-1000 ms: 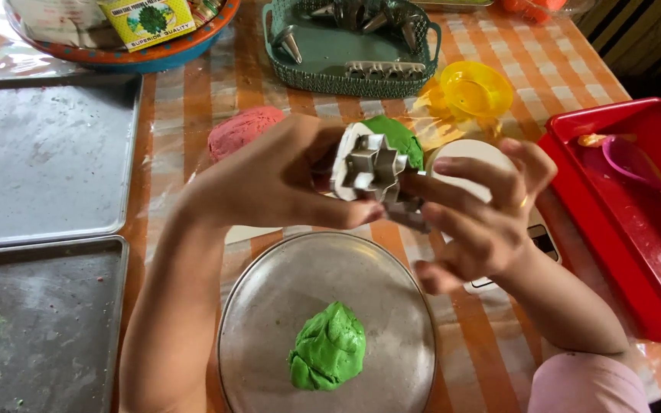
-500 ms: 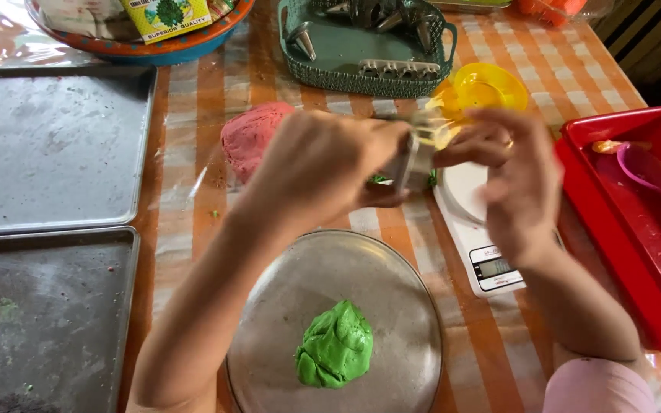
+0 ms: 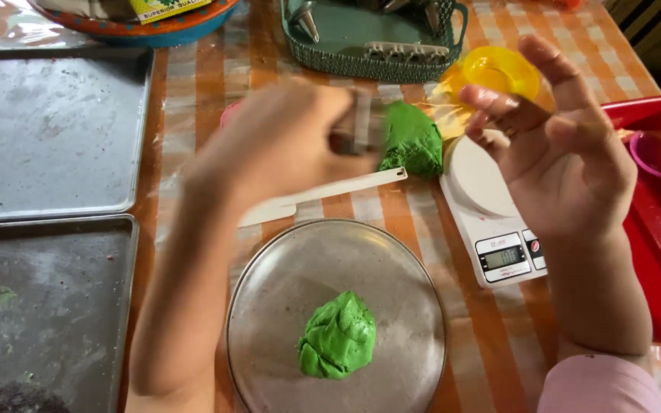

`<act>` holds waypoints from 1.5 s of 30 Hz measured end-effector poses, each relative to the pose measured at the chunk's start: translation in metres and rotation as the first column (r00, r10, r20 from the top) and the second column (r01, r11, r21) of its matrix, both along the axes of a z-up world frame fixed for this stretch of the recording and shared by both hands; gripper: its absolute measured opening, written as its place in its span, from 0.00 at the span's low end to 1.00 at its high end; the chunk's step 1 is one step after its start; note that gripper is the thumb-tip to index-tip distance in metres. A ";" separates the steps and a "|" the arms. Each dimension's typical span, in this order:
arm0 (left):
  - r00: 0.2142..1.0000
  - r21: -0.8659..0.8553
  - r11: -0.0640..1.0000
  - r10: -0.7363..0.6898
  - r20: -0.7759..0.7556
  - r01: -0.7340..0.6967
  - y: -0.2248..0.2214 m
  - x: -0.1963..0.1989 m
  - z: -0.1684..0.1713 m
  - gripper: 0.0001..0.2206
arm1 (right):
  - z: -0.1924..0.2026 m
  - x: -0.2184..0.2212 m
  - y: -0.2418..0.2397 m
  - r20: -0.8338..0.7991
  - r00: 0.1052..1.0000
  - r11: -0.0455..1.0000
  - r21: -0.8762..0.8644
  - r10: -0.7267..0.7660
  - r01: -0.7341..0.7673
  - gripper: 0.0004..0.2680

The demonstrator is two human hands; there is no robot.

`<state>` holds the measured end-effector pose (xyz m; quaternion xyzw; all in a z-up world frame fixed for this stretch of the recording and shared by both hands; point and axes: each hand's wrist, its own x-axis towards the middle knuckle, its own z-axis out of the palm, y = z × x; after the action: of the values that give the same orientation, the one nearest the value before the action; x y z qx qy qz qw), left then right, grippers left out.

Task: Weighing, kneading, and molding colored dough into star shapes on a production table.

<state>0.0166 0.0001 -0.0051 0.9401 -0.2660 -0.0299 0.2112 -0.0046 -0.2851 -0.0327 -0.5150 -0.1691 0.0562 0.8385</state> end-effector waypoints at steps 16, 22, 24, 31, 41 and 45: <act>0.806 -0.239 0.940 -0.332 -0.490 0.242 -0.008 0.053 -0.061 0.21 | -0.010 0.037 -0.007 0.179 0.982 0.913 -0.408 0.052 0.026 0.09; 0.944 -0.100 0.995 -0.021 -0.329 -0.013 0.016 0.053 -0.044 0.19 | -0.011 0.032 0.005 0.481 0.856 0.556 -0.771 0.187 0.312 0.05; 0.947 -0.340 0.935 -0.197 -0.254 0.104 0.033 0.052 -0.037 0.17 | -0.013 0.030 0.008 0.528 0.830 0.603 -0.726 0.180 0.331 0.04; 0.981 -0.539 0.840 -0.150 -0.127 0.059 0.053 0.021 -0.011 0.11 | -0.026 0.018 0.009 0.561 0.827 0.735 -0.549 -0.027 0.397 0.08; 0.939 -0.427 0.842 -0.341 0.049 0.329 0.024 -0.001 0.006 0.15 | -0.045 0.027 0.014 0.899 0.128 0.208 -0.233 0.419 0.950 0.14; 0.973 -0.290 0.929 -0.209 0.103 0.230 0.021 -0.007 0.007 0.12 | -0.048 0.027 0.020 0.909 -0.025 0.173 -0.052 0.416 0.984 0.12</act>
<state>0.0095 0.0214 0.0020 0.8619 -0.3782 0.0202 0.3373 0.0224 -0.2655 -0.0810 -0.7747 -0.4029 -0.4872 -0.0131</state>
